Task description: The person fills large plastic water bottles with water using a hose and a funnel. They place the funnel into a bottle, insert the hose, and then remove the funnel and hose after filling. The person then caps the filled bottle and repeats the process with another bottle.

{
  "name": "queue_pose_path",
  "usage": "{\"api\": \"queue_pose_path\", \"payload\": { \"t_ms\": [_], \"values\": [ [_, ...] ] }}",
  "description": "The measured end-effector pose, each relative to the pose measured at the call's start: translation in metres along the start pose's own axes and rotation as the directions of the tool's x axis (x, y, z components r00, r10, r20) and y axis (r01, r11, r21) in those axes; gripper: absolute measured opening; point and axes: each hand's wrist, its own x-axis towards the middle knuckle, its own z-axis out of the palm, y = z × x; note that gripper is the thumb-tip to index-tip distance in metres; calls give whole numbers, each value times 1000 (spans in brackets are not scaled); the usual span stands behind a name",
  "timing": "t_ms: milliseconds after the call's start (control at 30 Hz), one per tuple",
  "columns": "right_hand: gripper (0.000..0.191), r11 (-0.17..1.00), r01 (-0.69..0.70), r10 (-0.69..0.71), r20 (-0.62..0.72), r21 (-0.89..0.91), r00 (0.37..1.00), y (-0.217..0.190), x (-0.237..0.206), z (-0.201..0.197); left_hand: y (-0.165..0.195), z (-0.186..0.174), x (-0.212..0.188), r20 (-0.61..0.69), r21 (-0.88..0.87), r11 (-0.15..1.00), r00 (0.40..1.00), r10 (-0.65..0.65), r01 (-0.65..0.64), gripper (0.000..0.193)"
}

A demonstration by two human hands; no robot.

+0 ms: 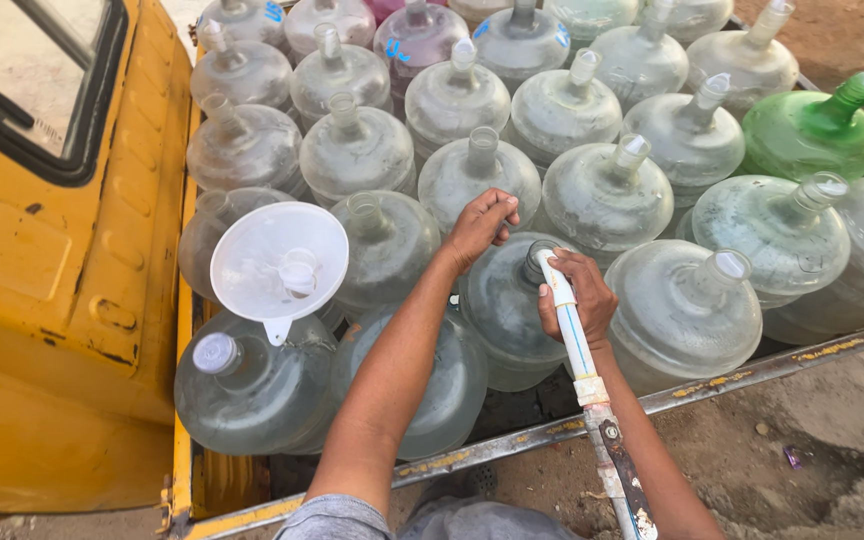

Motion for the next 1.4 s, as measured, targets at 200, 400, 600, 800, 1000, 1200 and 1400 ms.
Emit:
{"api": "queue_pose_path", "payload": {
  "t_ms": [200,400,600,800,1000,1200,1400],
  "values": [
    [29,998,-51,51,10,-41,999,-7,3,-2,1,8,2,34,31,998,997,-62,61,23],
    [28,996,-68,69,25,-51,997,-12,-3,1,-15,2,-1,34,43,999,999,-14,13,25],
    [30,1000,-16,17,28,-19,999,-9,2,-4,-22,-12,12,-8,-13,997,997,77,-77,29],
    [28,996,-88,86,67,25,994,-4,-2,-7,-17,-18,7,-96,143,990,995,-3,16,38],
    [28,998,-30,26,63,49,998,4,2,-7,-3,-16,5,-113,185,982,993,-18,39,41],
    [27,997,-49,45,75,52,996,7,-2,-7,-2,-16,5,-113,200,979,993,-18,40,44],
    [27,998,-35,31,80,51,996,9,-2,-6,-1,-17,5,-109,235,972,994,6,20,46]
  ]
}}
